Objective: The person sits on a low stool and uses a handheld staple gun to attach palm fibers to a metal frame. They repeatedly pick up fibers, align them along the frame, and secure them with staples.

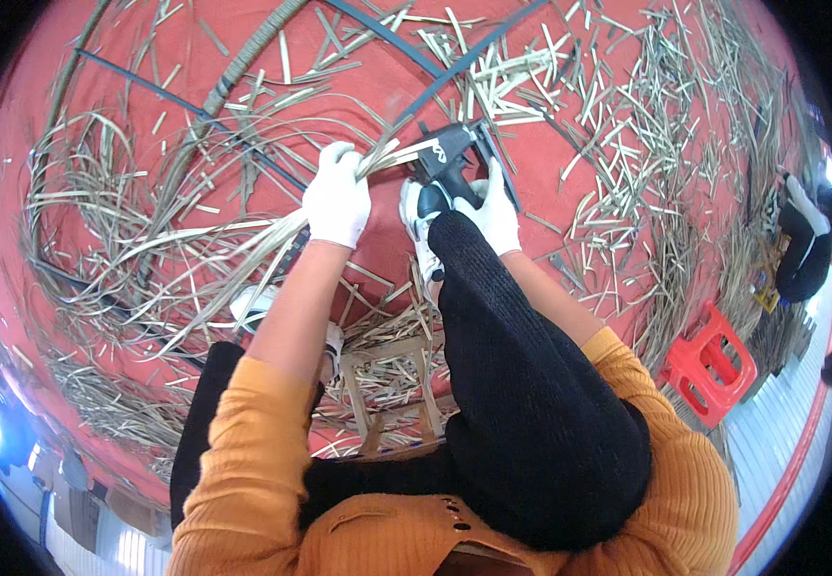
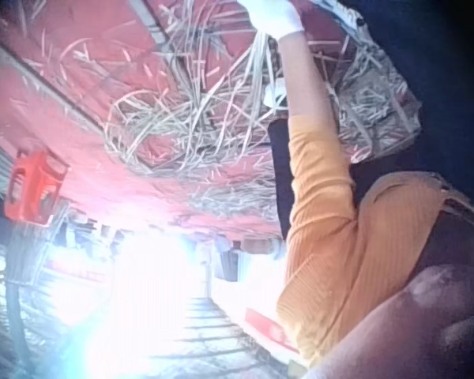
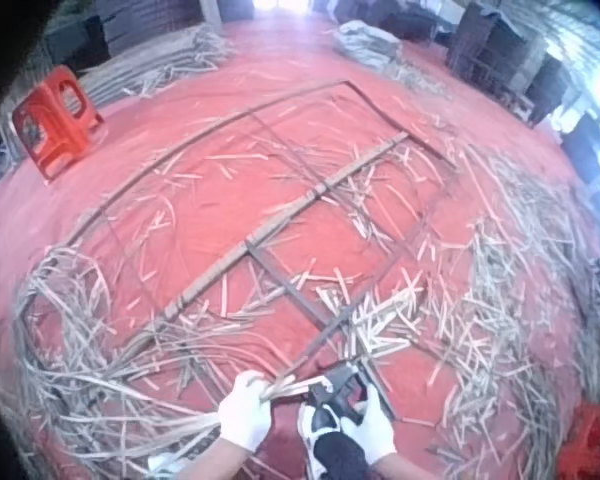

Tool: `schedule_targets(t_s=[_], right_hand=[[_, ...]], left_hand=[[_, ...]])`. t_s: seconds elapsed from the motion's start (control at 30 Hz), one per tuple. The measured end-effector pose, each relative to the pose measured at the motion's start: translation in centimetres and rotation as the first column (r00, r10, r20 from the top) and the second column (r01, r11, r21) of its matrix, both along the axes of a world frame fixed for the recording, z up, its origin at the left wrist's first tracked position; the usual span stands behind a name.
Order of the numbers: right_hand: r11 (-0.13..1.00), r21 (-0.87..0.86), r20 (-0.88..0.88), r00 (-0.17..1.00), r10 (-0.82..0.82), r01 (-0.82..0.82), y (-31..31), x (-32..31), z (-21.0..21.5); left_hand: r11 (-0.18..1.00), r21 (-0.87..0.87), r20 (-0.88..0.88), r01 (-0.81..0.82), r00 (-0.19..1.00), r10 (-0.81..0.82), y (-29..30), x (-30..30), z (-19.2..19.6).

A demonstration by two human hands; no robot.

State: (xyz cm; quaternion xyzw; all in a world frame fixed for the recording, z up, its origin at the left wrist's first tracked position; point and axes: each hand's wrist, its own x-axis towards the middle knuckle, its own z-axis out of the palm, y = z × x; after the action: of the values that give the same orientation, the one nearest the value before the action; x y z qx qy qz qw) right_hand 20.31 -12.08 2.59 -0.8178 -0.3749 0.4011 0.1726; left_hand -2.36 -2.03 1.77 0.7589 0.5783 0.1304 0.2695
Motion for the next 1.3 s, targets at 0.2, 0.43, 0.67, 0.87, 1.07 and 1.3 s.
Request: schedule_targets(t_s=[0.2,0.43,0.67,0.87,1.07,1.3], right_hand=[[0.995,-0.080,0.052,0.997,0.060,-0.056,2.6,-1.3,-0.6],[0.993,-0.069,0.125,0.987,0.102,-0.094,2.6,2.8,3.5],[0.964,-0.249,-0.183,0.974,-0.136,0.088,0.8,6.2,2.1],[0.969,-0.243,-0.218,0.976,-0.010,-0.044,3.3,6.7,4.9],[0.995,-0.093,-0.359,0.931,-0.072,0.041,5.4,5.7,7.0],[0.997,0.072,-0.200,0.980,0.018,-0.004,5.9,4.4,6.2]], left_hand=[[0.996,-0.082,-0.066,-0.017,0.998,0.012,-0.8,-1.9,-1.2],[0.975,-0.221,-0.143,-0.028,0.990,-0.004,-3.2,-5.1,-0.6],[0.972,-0.052,0.096,-0.227,0.968,0.231,-0.2,-5.1,2.1],[0.857,-0.512,0.122,0.052,0.992,0.013,11.3,1.7,4.0],[0.875,-0.232,-0.031,0.425,0.896,-0.444,15.0,7.5,2.4],[0.845,-0.277,-0.171,0.458,0.841,-0.513,15.4,7.1,0.9]])
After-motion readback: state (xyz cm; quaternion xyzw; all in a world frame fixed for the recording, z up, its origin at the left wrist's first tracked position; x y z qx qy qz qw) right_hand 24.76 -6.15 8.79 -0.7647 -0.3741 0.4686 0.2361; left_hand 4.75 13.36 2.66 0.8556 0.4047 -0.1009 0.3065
